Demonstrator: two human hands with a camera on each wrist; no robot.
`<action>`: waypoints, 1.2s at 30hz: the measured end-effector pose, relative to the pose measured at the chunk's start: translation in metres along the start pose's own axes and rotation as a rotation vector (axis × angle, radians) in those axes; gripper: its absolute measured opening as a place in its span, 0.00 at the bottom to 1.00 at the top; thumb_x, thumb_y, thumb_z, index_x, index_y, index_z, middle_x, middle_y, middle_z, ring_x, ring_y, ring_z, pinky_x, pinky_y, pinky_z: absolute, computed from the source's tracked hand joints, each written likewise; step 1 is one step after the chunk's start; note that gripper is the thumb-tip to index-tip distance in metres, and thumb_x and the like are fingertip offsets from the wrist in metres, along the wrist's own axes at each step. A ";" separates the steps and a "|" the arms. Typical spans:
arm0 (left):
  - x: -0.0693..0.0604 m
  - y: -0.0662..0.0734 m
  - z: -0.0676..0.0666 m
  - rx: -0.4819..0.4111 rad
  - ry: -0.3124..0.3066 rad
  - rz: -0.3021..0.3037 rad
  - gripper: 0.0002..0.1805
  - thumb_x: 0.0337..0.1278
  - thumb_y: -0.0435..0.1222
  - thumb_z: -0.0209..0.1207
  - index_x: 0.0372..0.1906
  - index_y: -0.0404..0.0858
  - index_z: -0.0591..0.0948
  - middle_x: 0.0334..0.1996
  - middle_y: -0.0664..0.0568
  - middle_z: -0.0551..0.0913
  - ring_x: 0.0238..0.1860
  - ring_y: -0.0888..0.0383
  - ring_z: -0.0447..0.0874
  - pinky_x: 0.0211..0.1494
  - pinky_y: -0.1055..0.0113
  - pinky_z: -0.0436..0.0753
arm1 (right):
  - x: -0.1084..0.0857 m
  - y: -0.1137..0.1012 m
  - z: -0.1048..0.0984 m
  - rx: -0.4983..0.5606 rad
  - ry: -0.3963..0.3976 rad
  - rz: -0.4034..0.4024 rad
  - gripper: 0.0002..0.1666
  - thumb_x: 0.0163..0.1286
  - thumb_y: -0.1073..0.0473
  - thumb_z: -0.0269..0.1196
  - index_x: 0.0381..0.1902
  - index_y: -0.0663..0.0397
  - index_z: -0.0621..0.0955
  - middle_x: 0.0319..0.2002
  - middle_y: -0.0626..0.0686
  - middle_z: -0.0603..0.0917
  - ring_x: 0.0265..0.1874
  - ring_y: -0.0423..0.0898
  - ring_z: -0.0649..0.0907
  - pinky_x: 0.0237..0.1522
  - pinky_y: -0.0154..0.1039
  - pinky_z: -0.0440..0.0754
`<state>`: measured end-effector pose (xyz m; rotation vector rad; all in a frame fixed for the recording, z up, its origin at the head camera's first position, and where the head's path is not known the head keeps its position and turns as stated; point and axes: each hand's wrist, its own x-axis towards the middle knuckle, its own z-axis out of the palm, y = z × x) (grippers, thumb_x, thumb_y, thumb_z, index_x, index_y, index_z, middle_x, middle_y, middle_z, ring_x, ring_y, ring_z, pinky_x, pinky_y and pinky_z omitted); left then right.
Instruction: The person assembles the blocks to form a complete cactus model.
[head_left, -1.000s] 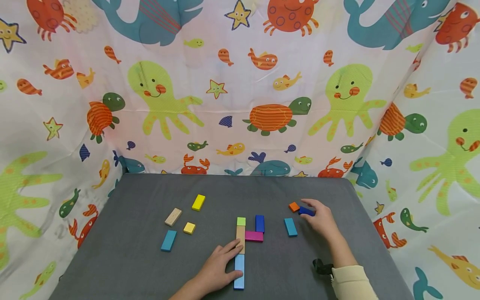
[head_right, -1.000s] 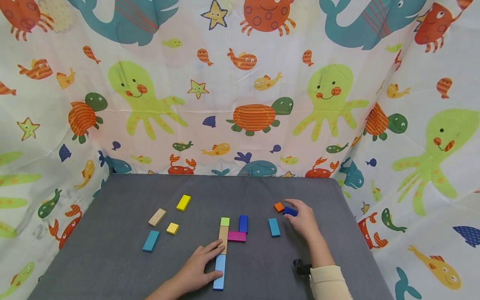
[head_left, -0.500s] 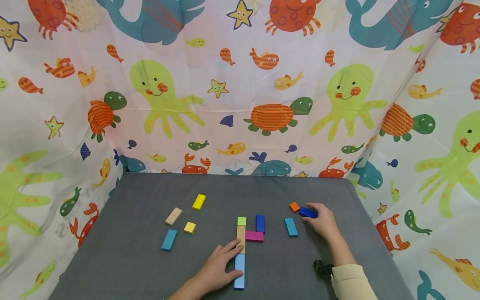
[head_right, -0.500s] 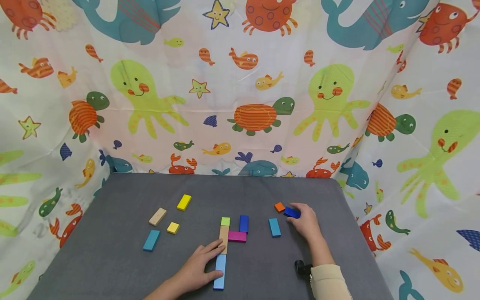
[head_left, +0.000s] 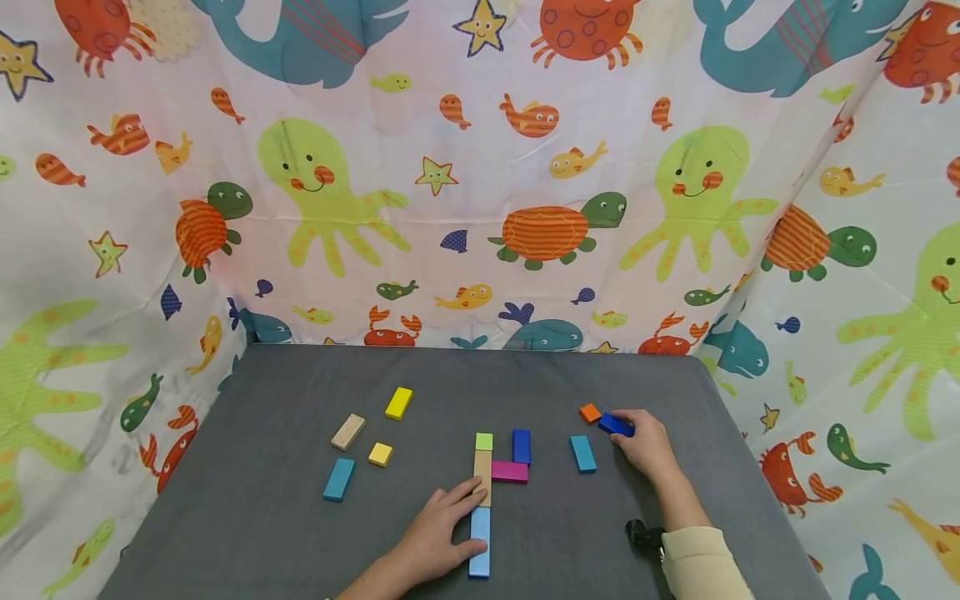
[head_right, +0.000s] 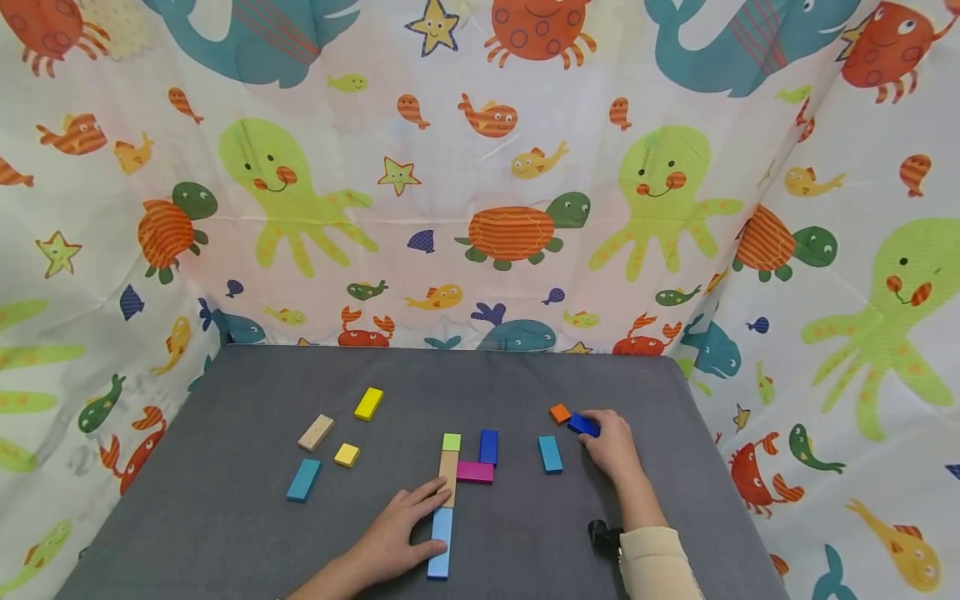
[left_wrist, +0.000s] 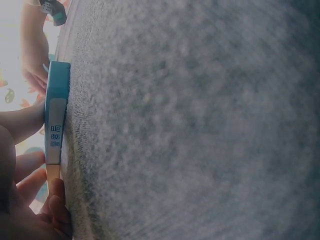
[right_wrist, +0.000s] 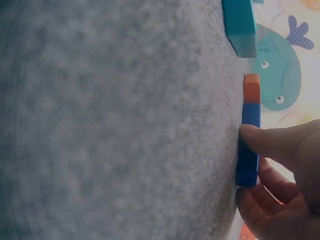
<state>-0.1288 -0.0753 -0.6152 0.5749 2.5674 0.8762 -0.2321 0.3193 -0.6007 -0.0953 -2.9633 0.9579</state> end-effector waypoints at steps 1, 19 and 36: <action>0.001 0.000 0.000 0.002 -0.001 -0.003 0.40 0.63 0.57 0.70 0.78 0.56 0.73 0.82 0.63 0.64 0.57 0.57 0.69 0.61 0.54 0.78 | 0.000 0.000 0.000 0.000 0.006 0.001 0.24 0.73 0.65 0.68 0.65 0.66 0.81 0.64 0.73 0.78 0.64 0.71 0.76 0.67 0.70 0.72; 0.002 -0.002 0.001 -0.001 0.004 -0.009 0.40 0.63 0.57 0.71 0.78 0.57 0.74 0.81 0.63 0.65 0.58 0.55 0.69 0.62 0.50 0.79 | -0.011 -0.011 0.007 0.028 0.014 0.049 0.35 0.71 0.55 0.73 0.69 0.69 0.76 0.56 0.71 0.81 0.53 0.64 0.81 0.59 0.64 0.80; 0.002 -0.001 0.001 -0.006 0.008 -0.005 0.39 0.63 0.57 0.71 0.78 0.56 0.74 0.81 0.62 0.66 0.57 0.55 0.69 0.60 0.51 0.79 | -0.010 0.001 -0.020 0.022 -0.245 -0.158 0.42 0.67 0.69 0.71 0.77 0.52 0.72 0.74 0.72 0.70 0.64 0.73 0.75 0.63 0.73 0.75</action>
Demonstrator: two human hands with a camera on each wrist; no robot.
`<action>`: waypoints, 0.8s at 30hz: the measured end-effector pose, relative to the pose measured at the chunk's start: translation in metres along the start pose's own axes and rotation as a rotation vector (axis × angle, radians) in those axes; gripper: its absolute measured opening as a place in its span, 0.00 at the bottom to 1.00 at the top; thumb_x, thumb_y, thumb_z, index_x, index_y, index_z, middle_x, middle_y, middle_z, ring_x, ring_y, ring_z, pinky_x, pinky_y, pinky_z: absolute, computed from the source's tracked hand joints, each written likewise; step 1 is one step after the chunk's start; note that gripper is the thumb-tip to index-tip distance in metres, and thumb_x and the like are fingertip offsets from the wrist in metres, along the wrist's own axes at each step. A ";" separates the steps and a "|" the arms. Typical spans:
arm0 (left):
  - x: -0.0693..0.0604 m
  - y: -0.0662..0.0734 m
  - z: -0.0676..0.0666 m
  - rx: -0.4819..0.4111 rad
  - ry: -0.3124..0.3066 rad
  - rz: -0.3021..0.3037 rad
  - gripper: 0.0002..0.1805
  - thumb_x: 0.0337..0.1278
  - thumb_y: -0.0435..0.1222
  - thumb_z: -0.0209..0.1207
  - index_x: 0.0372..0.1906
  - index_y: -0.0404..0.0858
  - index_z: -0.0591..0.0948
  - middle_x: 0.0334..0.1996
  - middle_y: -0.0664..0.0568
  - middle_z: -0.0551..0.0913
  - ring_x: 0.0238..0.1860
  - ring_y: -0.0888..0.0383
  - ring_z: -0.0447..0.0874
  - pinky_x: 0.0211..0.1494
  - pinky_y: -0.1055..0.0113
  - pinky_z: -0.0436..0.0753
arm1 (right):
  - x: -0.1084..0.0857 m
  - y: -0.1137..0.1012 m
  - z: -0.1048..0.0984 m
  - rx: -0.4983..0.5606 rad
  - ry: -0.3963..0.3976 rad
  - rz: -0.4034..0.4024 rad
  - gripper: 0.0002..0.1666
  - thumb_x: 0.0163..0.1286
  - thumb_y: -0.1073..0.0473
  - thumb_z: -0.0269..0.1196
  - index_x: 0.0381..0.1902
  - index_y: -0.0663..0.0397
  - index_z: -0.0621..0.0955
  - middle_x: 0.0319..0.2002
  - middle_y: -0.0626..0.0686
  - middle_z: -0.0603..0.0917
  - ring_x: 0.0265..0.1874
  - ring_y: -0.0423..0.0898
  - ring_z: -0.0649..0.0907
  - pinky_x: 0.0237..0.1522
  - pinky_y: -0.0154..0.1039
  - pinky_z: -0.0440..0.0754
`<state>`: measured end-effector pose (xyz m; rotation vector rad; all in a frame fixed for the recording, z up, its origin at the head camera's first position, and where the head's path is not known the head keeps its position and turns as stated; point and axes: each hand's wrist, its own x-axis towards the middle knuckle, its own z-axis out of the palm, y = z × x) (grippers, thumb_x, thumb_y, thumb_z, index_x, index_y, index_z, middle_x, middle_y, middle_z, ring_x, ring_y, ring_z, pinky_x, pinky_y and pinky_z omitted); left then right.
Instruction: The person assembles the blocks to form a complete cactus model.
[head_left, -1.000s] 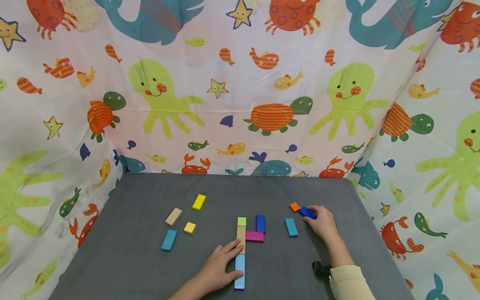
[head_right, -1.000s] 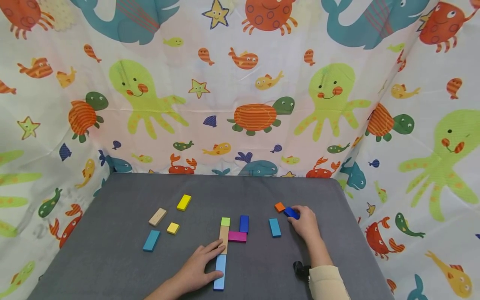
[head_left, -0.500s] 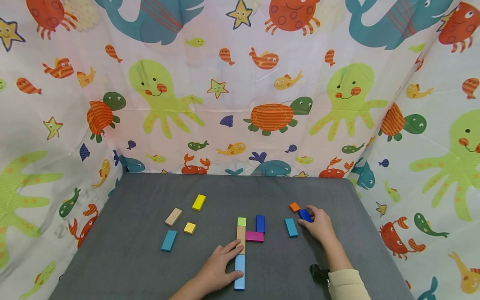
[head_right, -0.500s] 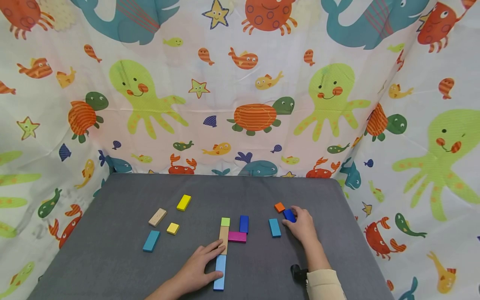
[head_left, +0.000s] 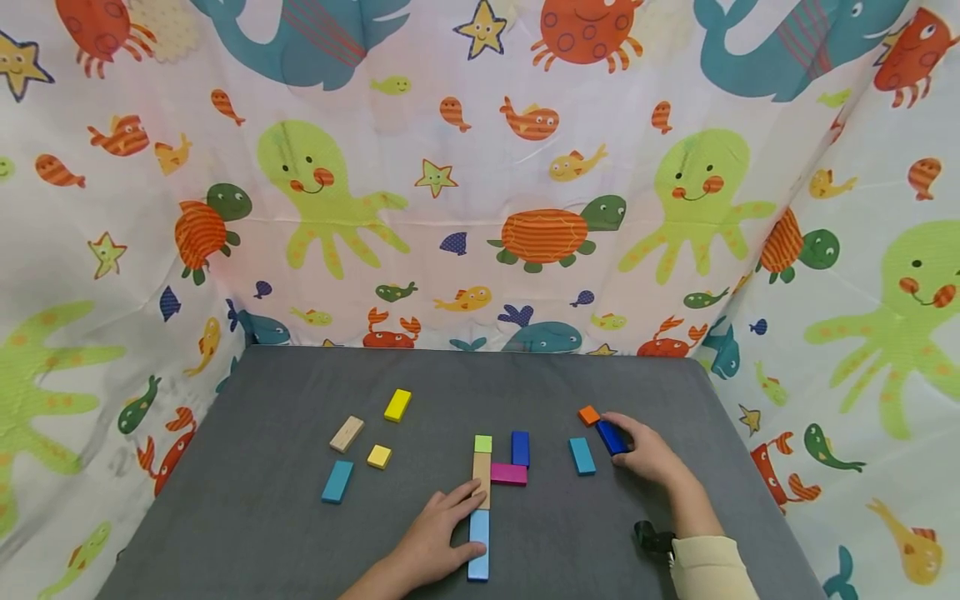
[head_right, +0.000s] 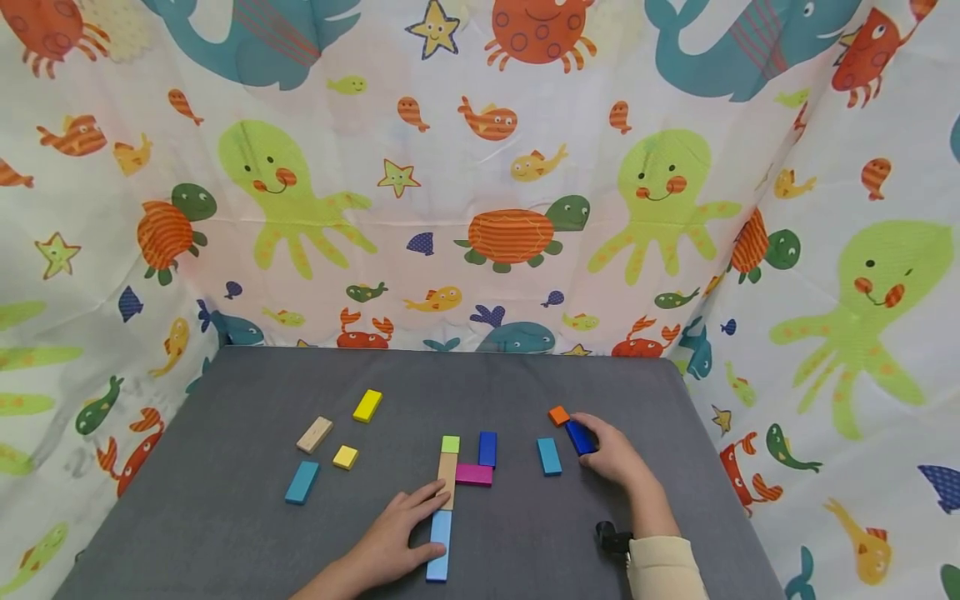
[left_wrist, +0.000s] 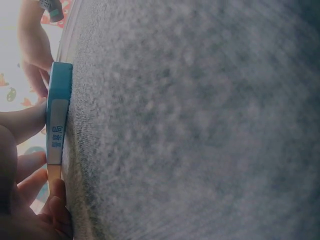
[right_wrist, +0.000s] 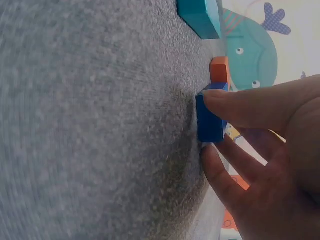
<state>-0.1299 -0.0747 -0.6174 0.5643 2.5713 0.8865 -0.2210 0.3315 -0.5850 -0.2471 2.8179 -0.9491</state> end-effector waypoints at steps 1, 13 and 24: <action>0.000 0.000 0.000 0.001 0.001 0.000 0.39 0.63 0.57 0.71 0.78 0.56 0.74 0.81 0.62 0.66 0.56 0.56 0.69 0.60 0.52 0.79 | 0.000 0.000 -0.001 -0.003 -0.002 0.000 0.41 0.67 0.69 0.70 0.76 0.51 0.72 0.73 0.73 0.70 0.63 0.73 0.76 0.62 0.73 0.75; 0.000 0.002 -0.001 -0.004 -0.002 -0.008 0.39 0.63 0.56 0.71 0.78 0.55 0.74 0.81 0.62 0.66 0.55 0.57 0.69 0.59 0.54 0.78 | 0.002 0.000 -0.002 -0.047 0.048 0.045 0.39 0.68 0.57 0.75 0.74 0.60 0.75 0.71 0.71 0.73 0.67 0.72 0.74 0.65 0.70 0.75; 0.001 0.000 -0.001 -0.006 -0.002 0.003 0.39 0.63 0.56 0.71 0.78 0.55 0.74 0.81 0.61 0.66 0.55 0.57 0.68 0.57 0.56 0.78 | -0.001 -0.006 -0.005 -0.021 0.107 0.047 0.41 0.68 0.54 0.76 0.71 0.69 0.74 0.62 0.71 0.74 0.57 0.68 0.81 0.60 0.64 0.82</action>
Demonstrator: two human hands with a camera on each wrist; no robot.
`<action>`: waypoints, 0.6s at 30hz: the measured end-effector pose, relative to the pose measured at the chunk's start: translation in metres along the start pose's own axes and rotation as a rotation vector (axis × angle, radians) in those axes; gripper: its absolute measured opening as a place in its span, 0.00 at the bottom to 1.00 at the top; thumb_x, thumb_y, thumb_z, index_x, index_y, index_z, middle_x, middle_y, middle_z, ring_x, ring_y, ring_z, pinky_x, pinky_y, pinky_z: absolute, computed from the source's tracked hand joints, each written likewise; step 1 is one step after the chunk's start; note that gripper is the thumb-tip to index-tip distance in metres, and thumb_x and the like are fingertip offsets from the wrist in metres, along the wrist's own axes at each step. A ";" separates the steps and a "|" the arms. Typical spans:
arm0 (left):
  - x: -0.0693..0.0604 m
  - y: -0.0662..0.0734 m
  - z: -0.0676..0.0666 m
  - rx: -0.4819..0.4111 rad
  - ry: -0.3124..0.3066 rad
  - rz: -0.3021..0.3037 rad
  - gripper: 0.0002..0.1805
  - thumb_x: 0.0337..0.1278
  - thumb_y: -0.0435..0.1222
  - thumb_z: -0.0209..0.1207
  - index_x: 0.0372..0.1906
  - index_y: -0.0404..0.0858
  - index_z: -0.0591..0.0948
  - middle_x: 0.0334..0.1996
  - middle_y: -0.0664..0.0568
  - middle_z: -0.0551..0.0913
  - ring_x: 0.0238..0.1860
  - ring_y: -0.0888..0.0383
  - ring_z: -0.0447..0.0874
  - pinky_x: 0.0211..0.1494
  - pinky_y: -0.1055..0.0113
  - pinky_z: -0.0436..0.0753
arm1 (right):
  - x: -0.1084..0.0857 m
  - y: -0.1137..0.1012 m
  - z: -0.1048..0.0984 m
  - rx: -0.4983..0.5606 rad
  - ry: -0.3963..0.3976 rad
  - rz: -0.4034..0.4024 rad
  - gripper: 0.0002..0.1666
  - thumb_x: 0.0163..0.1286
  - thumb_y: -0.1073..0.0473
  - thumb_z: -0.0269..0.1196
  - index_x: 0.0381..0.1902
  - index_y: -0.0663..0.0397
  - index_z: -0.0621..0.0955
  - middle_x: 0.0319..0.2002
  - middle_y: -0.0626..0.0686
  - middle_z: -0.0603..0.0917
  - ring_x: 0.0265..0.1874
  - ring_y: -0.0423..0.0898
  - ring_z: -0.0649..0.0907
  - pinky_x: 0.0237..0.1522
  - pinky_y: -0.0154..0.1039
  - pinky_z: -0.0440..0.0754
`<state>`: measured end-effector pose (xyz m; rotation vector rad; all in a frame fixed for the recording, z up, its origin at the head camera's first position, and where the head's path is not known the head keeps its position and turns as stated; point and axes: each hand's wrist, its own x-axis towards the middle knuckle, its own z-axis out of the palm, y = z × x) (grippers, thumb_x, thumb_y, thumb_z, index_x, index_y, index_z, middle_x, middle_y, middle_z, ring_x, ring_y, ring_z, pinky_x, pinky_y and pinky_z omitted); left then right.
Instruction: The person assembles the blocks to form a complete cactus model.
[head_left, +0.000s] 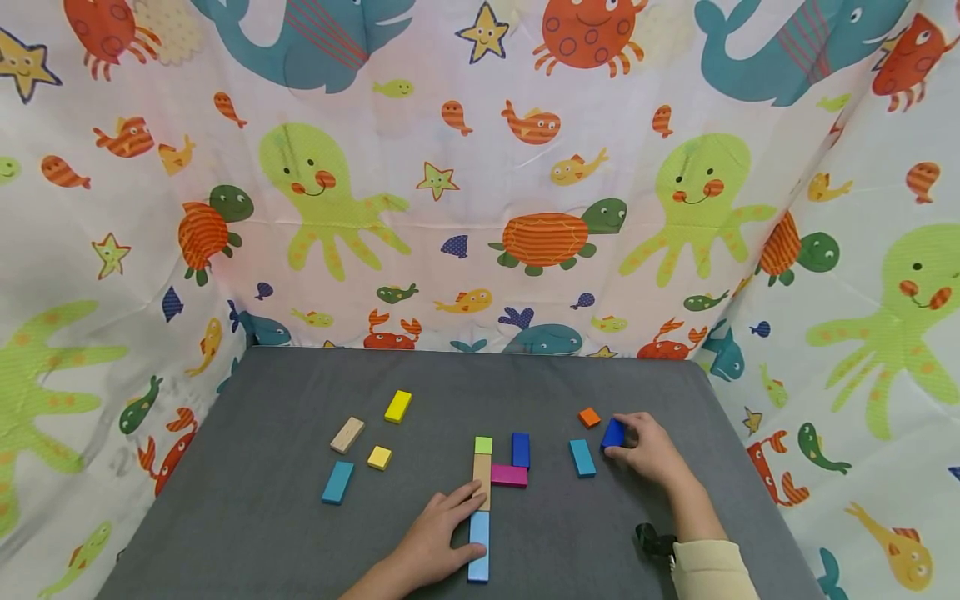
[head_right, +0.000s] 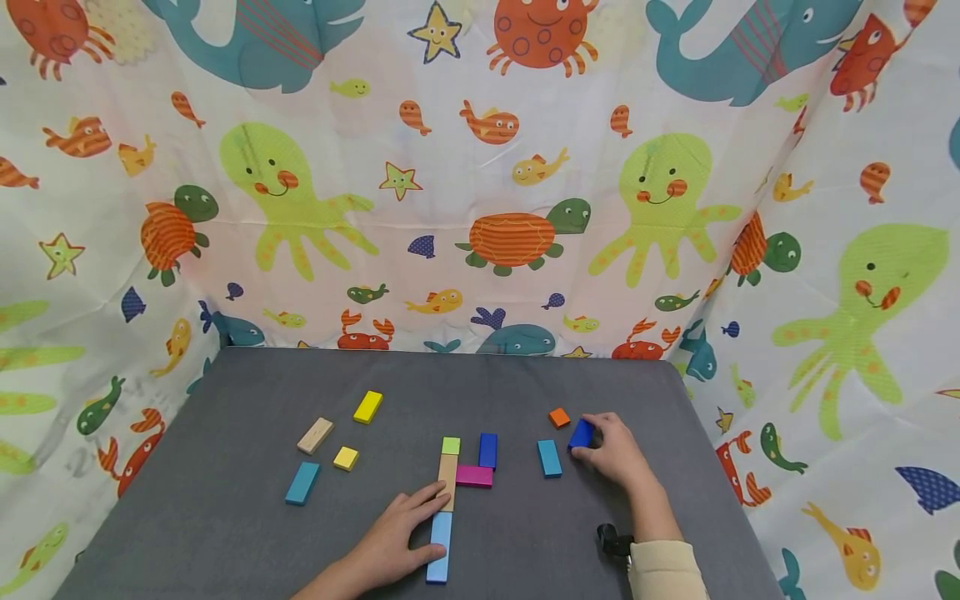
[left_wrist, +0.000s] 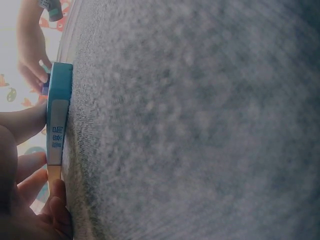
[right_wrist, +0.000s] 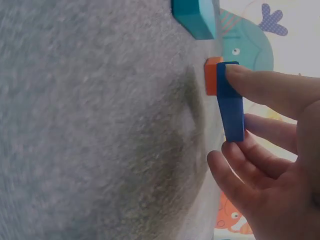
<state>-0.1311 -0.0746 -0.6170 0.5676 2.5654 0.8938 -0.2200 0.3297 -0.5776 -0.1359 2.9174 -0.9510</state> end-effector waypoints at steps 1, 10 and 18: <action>0.000 0.000 0.000 0.003 0.000 -0.001 0.39 0.63 0.56 0.71 0.78 0.56 0.74 0.81 0.61 0.66 0.55 0.57 0.68 0.57 0.56 0.78 | 0.000 -0.001 0.000 0.011 0.002 0.003 0.41 0.68 0.53 0.76 0.71 0.69 0.74 0.62 0.70 0.74 0.57 0.68 0.82 0.59 0.63 0.83; 0.000 -0.002 0.004 0.006 0.005 0.002 0.39 0.63 0.57 0.71 0.78 0.56 0.74 0.81 0.62 0.65 0.56 0.57 0.69 0.60 0.52 0.78 | -0.001 -0.013 0.001 0.017 0.029 -0.020 0.41 0.68 0.51 0.76 0.72 0.66 0.75 0.62 0.69 0.75 0.53 0.65 0.84 0.56 0.60 0.86; 0.002 -0.005 0.007 0.017 0.008 -0.001 0.40 0.63 0.57 0.70 0.78 0.57 0.73 0.81 0.63 0.65 0.56 0.58 0.68 0.58 0.55 0.78 | 0.003 -0.029 0.008 0.012 0.038 -0.066 0.41 0.67 0.51 0.76 0.71 0.65 0.77 0.62 0.68 0.76 0.53 0.64 0.84 0.55 0.60 0.86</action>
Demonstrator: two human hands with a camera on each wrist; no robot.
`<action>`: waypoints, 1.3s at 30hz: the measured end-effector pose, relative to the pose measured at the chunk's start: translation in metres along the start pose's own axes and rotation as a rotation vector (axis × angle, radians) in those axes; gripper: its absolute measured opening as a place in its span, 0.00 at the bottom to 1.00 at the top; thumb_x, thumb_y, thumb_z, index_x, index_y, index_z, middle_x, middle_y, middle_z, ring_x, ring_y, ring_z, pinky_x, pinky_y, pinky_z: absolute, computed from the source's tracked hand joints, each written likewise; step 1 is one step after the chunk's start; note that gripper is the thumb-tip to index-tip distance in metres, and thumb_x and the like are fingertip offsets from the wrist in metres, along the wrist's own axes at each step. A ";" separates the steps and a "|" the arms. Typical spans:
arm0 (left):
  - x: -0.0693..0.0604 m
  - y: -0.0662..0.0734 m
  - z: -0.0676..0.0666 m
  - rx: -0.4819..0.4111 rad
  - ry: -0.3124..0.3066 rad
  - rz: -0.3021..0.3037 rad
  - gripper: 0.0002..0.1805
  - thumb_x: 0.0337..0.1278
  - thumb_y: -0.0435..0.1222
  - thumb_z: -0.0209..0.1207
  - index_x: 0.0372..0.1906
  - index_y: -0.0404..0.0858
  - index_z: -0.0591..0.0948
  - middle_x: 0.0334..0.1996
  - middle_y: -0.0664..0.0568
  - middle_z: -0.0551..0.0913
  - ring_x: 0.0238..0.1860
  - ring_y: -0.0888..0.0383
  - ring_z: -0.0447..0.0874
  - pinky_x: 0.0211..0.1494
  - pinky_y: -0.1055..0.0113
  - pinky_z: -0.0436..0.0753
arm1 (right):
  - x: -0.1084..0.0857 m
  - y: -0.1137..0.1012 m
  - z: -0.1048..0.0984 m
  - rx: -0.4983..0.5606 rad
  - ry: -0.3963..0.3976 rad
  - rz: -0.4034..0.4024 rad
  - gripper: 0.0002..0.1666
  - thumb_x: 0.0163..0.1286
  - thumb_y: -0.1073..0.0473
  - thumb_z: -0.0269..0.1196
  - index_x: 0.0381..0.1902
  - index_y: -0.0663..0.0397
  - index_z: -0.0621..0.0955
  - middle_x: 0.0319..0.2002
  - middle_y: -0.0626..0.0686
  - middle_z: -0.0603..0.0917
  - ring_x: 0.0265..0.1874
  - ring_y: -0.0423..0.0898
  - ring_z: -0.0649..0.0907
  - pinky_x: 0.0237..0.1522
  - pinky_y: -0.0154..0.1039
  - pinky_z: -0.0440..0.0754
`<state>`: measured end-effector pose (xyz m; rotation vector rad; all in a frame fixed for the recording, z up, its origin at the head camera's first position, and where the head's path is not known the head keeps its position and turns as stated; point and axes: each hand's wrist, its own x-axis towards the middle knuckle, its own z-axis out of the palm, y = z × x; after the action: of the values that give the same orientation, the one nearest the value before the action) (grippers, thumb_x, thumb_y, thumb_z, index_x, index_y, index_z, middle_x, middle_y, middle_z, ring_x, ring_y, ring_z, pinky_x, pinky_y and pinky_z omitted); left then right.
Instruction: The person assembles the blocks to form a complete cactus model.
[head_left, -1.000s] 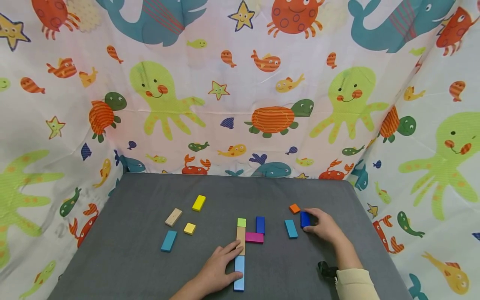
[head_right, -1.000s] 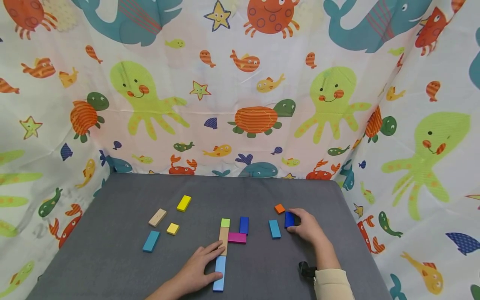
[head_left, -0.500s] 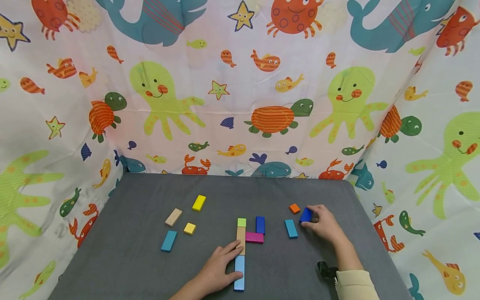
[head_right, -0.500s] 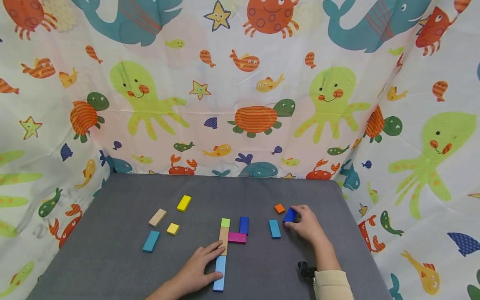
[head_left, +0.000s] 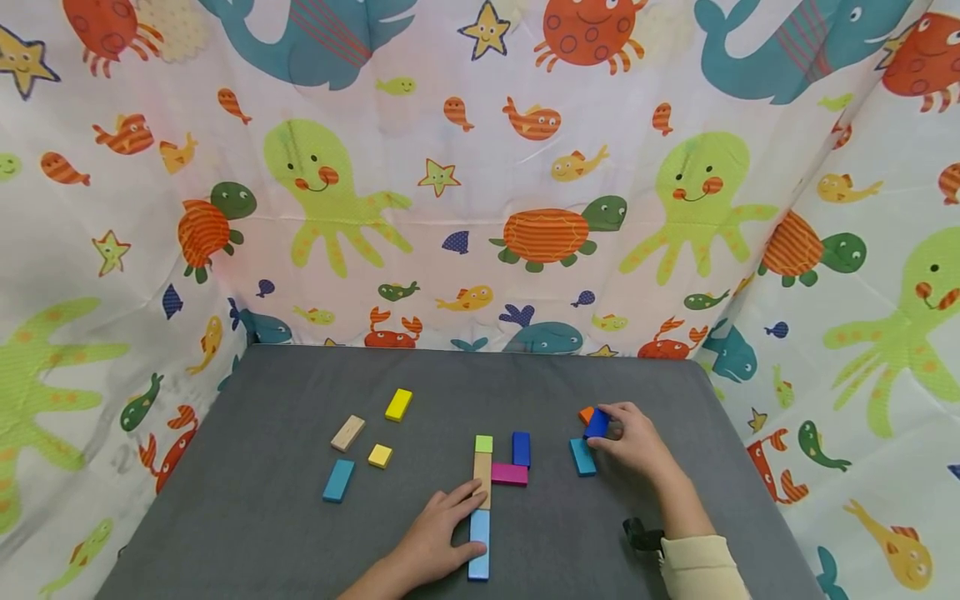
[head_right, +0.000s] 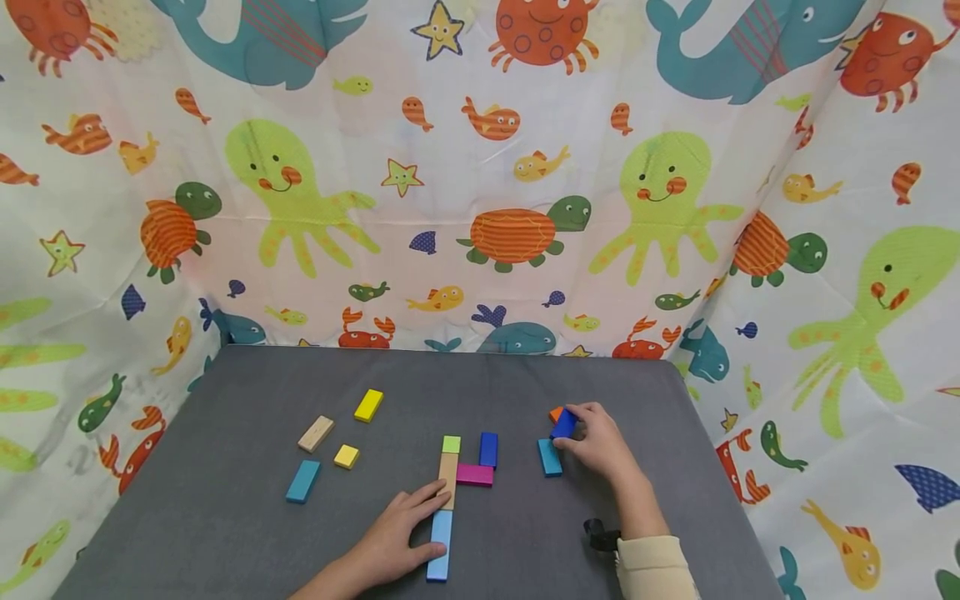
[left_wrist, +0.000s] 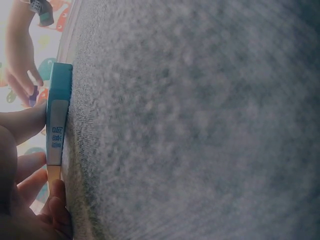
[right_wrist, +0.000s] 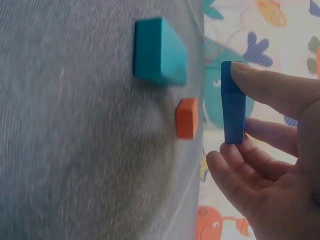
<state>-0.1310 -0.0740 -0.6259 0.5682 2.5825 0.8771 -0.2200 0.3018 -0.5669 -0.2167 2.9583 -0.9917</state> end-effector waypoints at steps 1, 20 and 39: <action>0.000 0.000 0.000 0.000 -0.001 -0.002 0.40 0.63 0.58 0.70 0.78 0.57 0.73 0.81 0.63 0.65 0.56 0.58 0.68 0.58 0.56 0.78 | 0.001 -0.002 0.001 0.002 -0.004 -0.005 0.41 0.67 0.50 0.76 0.71 0.65 0.77 0.62 0.68 0.76 0.53 0.64 0.84 0.55 0.59 0.86; -0.001 0.002 -0.003 -0.001 0.002 -0.001 0.39 0.63 0.57 0.70 0.78 0.57 0.74 0.81 0.64 0.65 0.55 0.58 0.68 0.56 0.58 0.77 | 0.016 -0.030 0.022 -0.002 0.000 -0.035 0.41 0.66 0.51 0.77 0.72 0.62 0.77 0.63 0.65 0.77 0.60 0.64 0.79 0.60 0.62 0.83; -0.003 0.006 -0.006 -0.016 0.003 -0.004 0.39 0.63 0.56 0.71 0.78 0.56 0.74 0.81 0.62 0.66 0.54 0.58 0.68 0.56 0.58 0.77 | 0.025 -0.046 0.039 0.058 -0.006 -0.065 0.39 0.65 0.55 0.78 0.69 0.64 0.79 0.60 0.63 0.79 0.52 0.61 0.87 0.55 0.57 0.86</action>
<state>-0.1298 -0.0737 -0.6176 0.5574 2.5764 0.8972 -0.2363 0.2387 -0.5699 -0.3156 2.9301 -1.0798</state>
